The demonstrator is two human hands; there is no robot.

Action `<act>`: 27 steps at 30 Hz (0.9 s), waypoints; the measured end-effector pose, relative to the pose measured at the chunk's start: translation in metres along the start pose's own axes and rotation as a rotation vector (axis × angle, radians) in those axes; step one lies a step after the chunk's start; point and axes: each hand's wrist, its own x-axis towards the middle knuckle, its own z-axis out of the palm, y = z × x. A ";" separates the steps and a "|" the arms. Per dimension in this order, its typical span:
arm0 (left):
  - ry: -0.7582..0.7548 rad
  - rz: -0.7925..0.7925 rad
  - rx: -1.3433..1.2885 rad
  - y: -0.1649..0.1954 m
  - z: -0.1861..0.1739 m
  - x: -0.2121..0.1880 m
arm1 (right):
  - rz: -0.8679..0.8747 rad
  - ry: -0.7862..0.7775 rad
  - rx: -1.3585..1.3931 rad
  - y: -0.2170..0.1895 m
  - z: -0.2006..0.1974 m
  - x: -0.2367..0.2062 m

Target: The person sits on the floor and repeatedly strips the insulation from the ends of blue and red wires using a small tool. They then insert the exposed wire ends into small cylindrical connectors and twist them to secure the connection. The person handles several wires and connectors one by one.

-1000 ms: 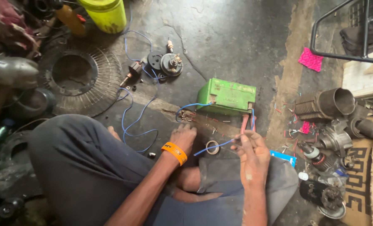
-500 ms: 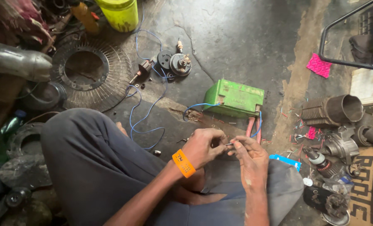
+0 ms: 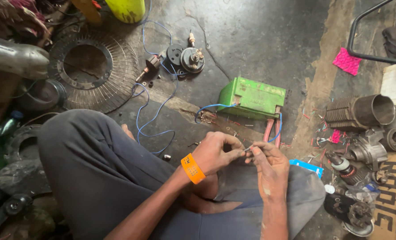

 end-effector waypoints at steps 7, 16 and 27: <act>0.013 0.010 -0.038 -0.003 0.003 0.000 | 0.001 -0.016 -0.008 0.000 0.000 -0.002; 0.049 0.026 -0.068 0.000 0.000 0.000 | -0.004 -0.034 -0.026 -0.003 0.004 -0.004; 0.072 -0.068 -0.042 0.000 0.000 0.001 | 0.021 -0.046 -0.065 -0.004 0.007 -0.002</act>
